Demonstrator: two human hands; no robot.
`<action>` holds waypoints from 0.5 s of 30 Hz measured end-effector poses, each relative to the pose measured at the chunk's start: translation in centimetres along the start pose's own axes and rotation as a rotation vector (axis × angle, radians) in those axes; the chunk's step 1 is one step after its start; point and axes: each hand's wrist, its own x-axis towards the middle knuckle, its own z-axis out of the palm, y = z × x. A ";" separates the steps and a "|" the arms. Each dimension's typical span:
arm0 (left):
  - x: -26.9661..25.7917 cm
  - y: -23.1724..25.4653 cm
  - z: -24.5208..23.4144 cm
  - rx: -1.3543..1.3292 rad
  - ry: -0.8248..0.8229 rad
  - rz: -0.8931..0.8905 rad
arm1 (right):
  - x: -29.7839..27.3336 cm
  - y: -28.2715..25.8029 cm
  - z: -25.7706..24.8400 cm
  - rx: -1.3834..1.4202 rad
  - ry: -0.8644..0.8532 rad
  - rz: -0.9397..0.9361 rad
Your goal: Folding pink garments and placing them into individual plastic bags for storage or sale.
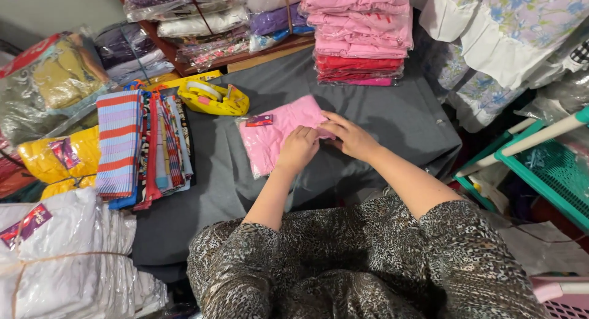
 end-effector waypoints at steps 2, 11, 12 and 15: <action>0.8 0.2 -2.7 -0.099 0.024 -0.017 | 0.8 -0.8 -0.2 0.011 0.046 0.066; 0.6 -2.2 -11.0 0.005 -0.485 -0.455 | 5.1 -6.5 -6.0 0.160 0.290 0.231; 1.5 -2.2 -13.3 -0.152 -0.496 -0.486 | 5.4 -7.4 -6.9 0.272 0.293 0.224; 4.2 -1.3 -19.2 -0.368 -0.504 -0.514 | 6.6 -10.1 -9.3 0.506 0.297 0.291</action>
